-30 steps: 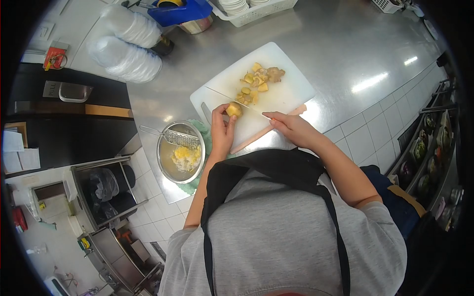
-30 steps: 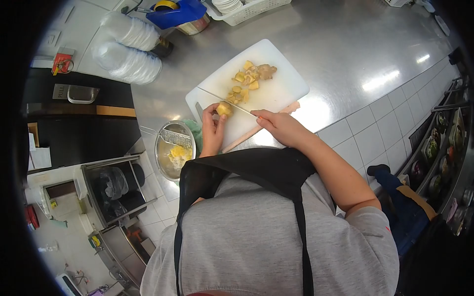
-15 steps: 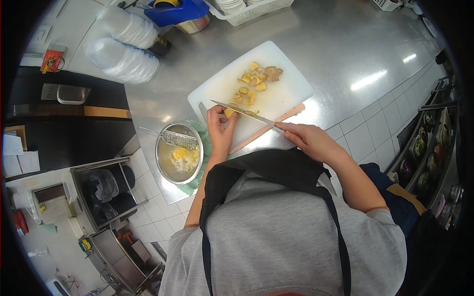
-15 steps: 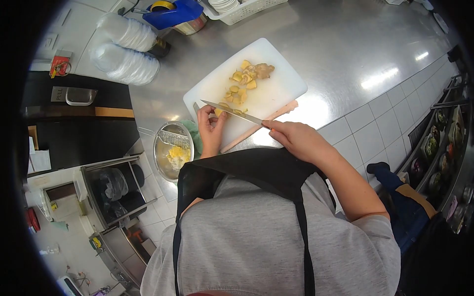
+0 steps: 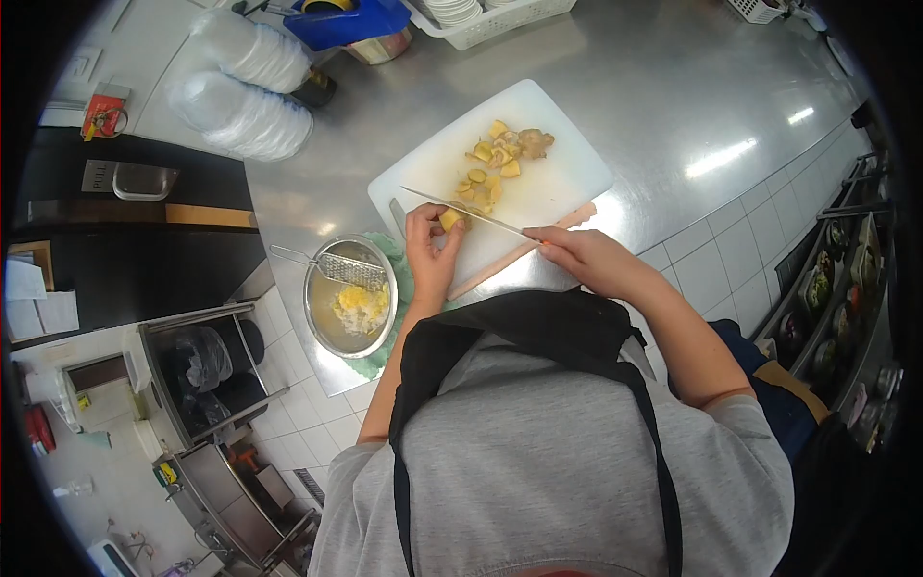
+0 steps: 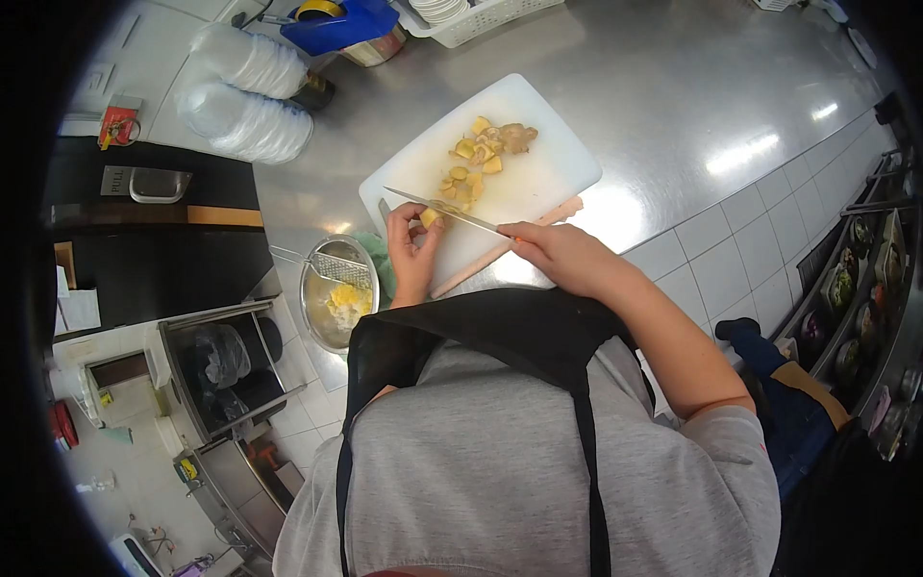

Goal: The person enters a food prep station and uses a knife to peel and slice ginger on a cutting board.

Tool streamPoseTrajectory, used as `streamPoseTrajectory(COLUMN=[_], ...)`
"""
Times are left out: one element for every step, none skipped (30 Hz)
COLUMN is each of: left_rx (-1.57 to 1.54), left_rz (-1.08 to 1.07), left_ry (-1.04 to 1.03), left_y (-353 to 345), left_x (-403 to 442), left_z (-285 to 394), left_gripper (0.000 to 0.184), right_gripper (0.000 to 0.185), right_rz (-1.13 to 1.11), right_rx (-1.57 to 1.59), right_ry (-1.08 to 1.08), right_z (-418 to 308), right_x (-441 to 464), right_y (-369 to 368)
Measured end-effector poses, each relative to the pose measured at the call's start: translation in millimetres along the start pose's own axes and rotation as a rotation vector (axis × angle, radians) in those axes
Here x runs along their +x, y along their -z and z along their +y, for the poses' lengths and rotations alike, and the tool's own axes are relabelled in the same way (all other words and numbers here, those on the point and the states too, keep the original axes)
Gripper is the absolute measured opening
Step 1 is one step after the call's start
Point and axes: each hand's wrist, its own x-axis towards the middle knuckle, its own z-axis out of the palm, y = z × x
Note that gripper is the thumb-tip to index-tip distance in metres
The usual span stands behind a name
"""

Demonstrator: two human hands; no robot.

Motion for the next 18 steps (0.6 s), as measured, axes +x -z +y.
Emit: streamPoseTrajectory(left_rx=[0.005, 0.006, -0.002, -0.011, -0.012, -0.02, -0.027, -0.026, -0.045, -0.064, -0.06, -0.082, -0.106, -0.107, -0.11, -0.113, -0.113, -0.113], left_rz=[-0.013, -0.01, -0.012, -0.016, -0.016, -0.024, -0.033, -0.035, -0.042, -0.047, -0.046, -0.055, -0.063, -0.062, -0.065, -0.072, -0.079, -0.077], left_ry=[-0.016, -0.013, -0.002, 0.008, 0.009, 0.021, 0.033, 0.031, 0.034, 0.04, 0.039, 0.036, 0.035, 0.038, 0.038, 0.037, 0.034, 0.039], left_y=[0.9, 1.5, 1.4, 1.0, 1.2, 1.6, 1.6, 1.0, 1.3, 2.7, 3.9, 3.8, 3.1, 3.1, 3.5, 3.3, 3.1, 3.7], left_x=[0.0, 0.4, 0.7, 0.2, 0.0, 0.9, 1.3, 1.3, 1.2, 0.7, 1.0, 1.4, 0.5, -0.1, 0.9, 1.4, 0.2, -1.0], left_z=[0.9, 1.3, 1.6, 1.6, 1.5, 1.8, 2.1, 2.5, 2.8, 2.8, 2.6, 2.2, 1.7, 0.8, -0.2, -0.7, -0.1, 1.0], left_gripper=[0.027, 0.027, 0.027, 0.027, 0.027, 0.027, 0.027, 0.027, 0.027, 0.027, 0.027, 0.028, 0.028, 0.028, 0.028, 0.028, 0.028, 0.029], right_gripper=[0.038, 0.038, 0.039, 0.039, 0.039, 0.038, 0.037, 0.037, 0.038, 0.039, 0.039, 0.039, 0.04, 0.04, 0.04, 0.041, 0.042, 0.042], right_rz=[-0.075, -0.079, -0.075, -0.07, -0.07, -0.031, 0.009, 0.012, -0.019, -0.051, -0.053, -0.116, -0.18, -0.287, -0.287, -0.234, -0.177, -0.171], right_rx=[0.021, 0.02, 0.019, 0.018, 0.018, 0.045, 0.073, 0.075, 0.059, 0.044, 0.046, 0.076, 0.103, 0.156, 0.155, 0.125, 0.096, 0.099], right_ry=[-0.081, -0.08, -0.077, -0.074, -0.076, 0.005, 0.086, 0.087, 0.1, 0.113, 0.117, 0.011, -0.097, -0.262, -0.264, -0.144, -0.022, -0.022], right_z=[-1.5, 0.7, 3.6, 6.4, 9.3, 13.3, 17.6, 22.0, 25.9, 23.5, 20.6, 16.9, 10.7, 4.1, 7.7, 16.4, 21.8, 24.0], right_x=[-2.0, -1.9, -1.9, -1.5, 3.7, 12.9, 19.7, 24.9, 30.6, 32.9, 30.4, 25.2, 20.4, 24.5, 31.6, 40.3, 46.5, 50.9], right_y=[5.1, 5.6, 5.5, 4.8, 1.1, -4.7, -8.0, -7.3, -6.0, -4.5, -0.1, 9.6, 18.4, 22.6, 19.2, 10.8, 4.3, 1.4])
